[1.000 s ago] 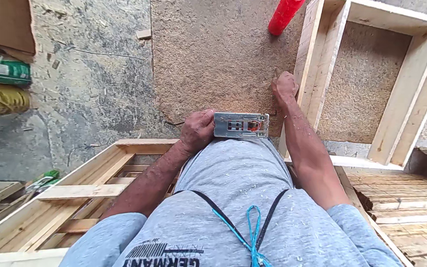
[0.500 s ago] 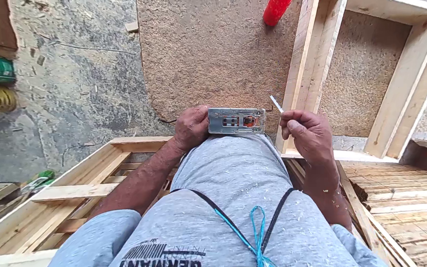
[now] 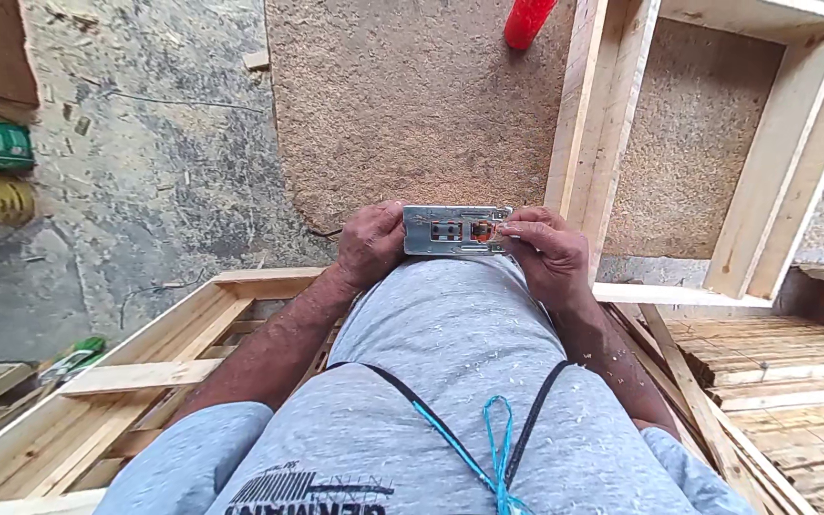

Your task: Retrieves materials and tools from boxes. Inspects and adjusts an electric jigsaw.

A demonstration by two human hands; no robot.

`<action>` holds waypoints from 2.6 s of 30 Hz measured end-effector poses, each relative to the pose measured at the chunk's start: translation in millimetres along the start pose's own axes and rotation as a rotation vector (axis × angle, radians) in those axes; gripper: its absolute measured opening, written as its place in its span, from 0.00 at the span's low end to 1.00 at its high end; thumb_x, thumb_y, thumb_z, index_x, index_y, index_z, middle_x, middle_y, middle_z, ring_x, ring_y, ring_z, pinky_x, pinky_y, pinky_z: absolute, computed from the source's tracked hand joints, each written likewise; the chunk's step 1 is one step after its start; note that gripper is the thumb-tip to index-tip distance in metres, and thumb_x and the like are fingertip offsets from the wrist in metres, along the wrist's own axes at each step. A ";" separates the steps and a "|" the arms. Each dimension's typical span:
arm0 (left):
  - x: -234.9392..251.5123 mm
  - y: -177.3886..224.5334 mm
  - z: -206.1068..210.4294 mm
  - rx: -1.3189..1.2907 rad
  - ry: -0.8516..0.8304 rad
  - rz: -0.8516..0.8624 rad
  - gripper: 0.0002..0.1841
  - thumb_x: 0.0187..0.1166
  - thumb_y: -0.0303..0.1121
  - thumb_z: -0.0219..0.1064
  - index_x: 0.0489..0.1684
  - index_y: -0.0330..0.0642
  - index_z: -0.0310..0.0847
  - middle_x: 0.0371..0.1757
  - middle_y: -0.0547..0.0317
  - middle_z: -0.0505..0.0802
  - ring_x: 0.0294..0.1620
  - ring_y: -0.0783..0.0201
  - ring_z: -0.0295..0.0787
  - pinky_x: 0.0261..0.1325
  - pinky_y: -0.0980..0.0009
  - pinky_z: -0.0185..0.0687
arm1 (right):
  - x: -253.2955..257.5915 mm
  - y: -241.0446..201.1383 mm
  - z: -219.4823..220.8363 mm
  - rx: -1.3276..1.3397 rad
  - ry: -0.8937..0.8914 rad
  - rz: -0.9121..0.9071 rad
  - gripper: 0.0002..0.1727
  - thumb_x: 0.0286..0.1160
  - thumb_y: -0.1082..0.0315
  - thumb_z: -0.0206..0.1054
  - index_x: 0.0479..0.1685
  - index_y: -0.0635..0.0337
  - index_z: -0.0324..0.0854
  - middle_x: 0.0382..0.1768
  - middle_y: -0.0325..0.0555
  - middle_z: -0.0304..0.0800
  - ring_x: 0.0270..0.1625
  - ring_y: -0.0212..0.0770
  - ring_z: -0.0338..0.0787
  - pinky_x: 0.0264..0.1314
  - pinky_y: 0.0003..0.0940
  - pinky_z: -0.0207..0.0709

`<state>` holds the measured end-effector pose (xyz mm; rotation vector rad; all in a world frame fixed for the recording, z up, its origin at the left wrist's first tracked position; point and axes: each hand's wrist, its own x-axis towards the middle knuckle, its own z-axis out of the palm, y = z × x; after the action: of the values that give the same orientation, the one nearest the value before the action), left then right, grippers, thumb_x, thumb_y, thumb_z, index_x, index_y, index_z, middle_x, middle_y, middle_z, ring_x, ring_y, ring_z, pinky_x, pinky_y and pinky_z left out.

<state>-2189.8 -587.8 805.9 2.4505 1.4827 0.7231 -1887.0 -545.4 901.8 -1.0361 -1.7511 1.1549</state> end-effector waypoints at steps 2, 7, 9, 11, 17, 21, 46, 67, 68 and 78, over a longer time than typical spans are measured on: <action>-0.7 0.1 0.7 -0.001 0.002 -0.001 0.11 0.84 0.33 0.65 0.52 0.35 0.88 0.62 0.41 0.93 0.65 0.46 0.92 0.65 0.49 0.86 | -1.4 8.3 2.2 -0.012 0.070 -0.001 0.06 0.76 0.76 0.71 0.45 0.65 0.92 0.46 0.49 0.96 0.53 0.40 0.93 0.60 0.41 0.89; -2.5 -0.3 2.0 -0.006 0.008 -0.001 0.11 0.84 0.33 0.65 0.53 0.36 0.88 0.62 0.41 0.93 0.65 0.46 0.91 0.65 0.49 0.86 | -5.2 18.8 5.0 0.053 0.142 0.033 0.06 0.72 0.78 0.74 0.45 0.66 0.89 0.44 0.49 0.97 0.45 0.39 0.95 0.50 0.37 0.92; -2.5 -0.1 2.3 -0.009 0.006 -0.002 0.12 0.84 0.33 0.66 0.54 0.36 0.87 0.63 0.41 0.93 0.65 0.46 0.92 0.66 0.49 0.86 | -6.2 21.1 4.3 0.052 0.128 0.029 0.05 0.72 0.78 0.74 0.43 0.65 0.89 0.44 0.49 0.97 0.46 0.40 0.94 0.50 0.37 0.91; -2.2 -0.5 2.4 -0.007 0.006 -0.001 0.12 0.84 0.34 0.65 0.54 0.36 0.87 0.62 0.41 0.93 0.65 0.46 0.91 0.66 0.49 0.86 | -7.2 22.3 3.2 0.053 0.112 0.020 0.04 0.73 0.78 0.73 0.42 0.65 0.89 0.44 0.49 0.97 0.46 0.41 0.94 0.51 0.38 0.90; -1.4 -0.4 2.6 -0.015 0.013 -0.004 0.12 0.84 0.34 0.65 0.55 0.35 0.87 0.63 0.41 0.93 0.65 0.47 0.91 0.67 0.50 0.85 | -10.4 27.2 0.0 0.078 0.098 0.023 0.03 0.74 0.78 0.72 0.42 0.65 0.87 0.45 0.50 0.96 0.48 0.41 0.95 0.54 0.39 0.91; -0.6 0.3 1.7 -0.014 0.009 -0.008 0.11 0.84 0.33 0.65 0.53 0.35 0.88 0.63 0.41 0.93 0.64 0.46 0.91 0.65 0.49 0.86 | -9.9 25.6 -2.7 -0.075 0.065 -0.030 0.02 0.76 0.76 0.72 0.42 0.64 0.89 0.45 0.47 0.97 0.49 0.40 0.93 0.55 0.39 0.89; 8.1 5.4 -3.1 0.021 -0.047 0.051 0.12 0.85 0.33 0.63 0.53 0.36 0.88 0.62 0.41 0.93 0.66 0.46 0.91 0.66 0.49 0.86 | 3.2 13.9 -11.0 -0.345 -0.226 -0.102 0.11 0.77 0.68 0.72 0.52 0.62 0.91 0.44 0.43 0.97 0.48 0.37 0.92 0.57 0.35 0.87; 68.3 63.5 -59.6 0.056 -0.237 -0.256 0.52 0.65 0.80 0.63 0.74 0.38 0.80 0.82 0.40 0.79 0.89 0.40 0.65 0.90 0.37 0.56 | -7.4 31.3 1.4 -0.371 -0.018 -0.100 0.06 0.78 0.67 0.71 0.41 0.58 0.93 0.40 0.47 0.89 0.51 0.43 0.88 0.57 0.39 0.84; 73.2 68.0 -54.9 -0.026 -0.189 -0.164 0.46 0.70 0.74 0.66 0.74 0.40 0.80 0.80 0.42 0.81 0.88 0.42 0.68 0.89 0.40 0.59 | -7.1 30.9 2.2 -0.372 -0.020 -0.102 0.06 0.78 0.68 0.71 0.41 0.58 0.93 0.40 0.46 0.89 0.51 0.43 0.88 0.57 0.39 0.84; 100.6 75.6 -7.7 -0.551 -0.008 0.172 0.06 0.82 0.27 0.69 0.39 0.34 0.90 0.55 0.43 0.95 0.66 0.51 0.92 0.73 0.53 0.86 | -5.2 26.5 12.6 -0.435 0.012 -0.152 0.07 0.77 0.71 0.68 0.33 0.61 0.89 0.37 0.49 0.88 0.47 0.46 0.89 0.49 0.40 0.85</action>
<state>-2096.3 -537.3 873.8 2.1542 0.9112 0.9945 -1891.1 -547.3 872.4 -1.1297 -2.0848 0.6854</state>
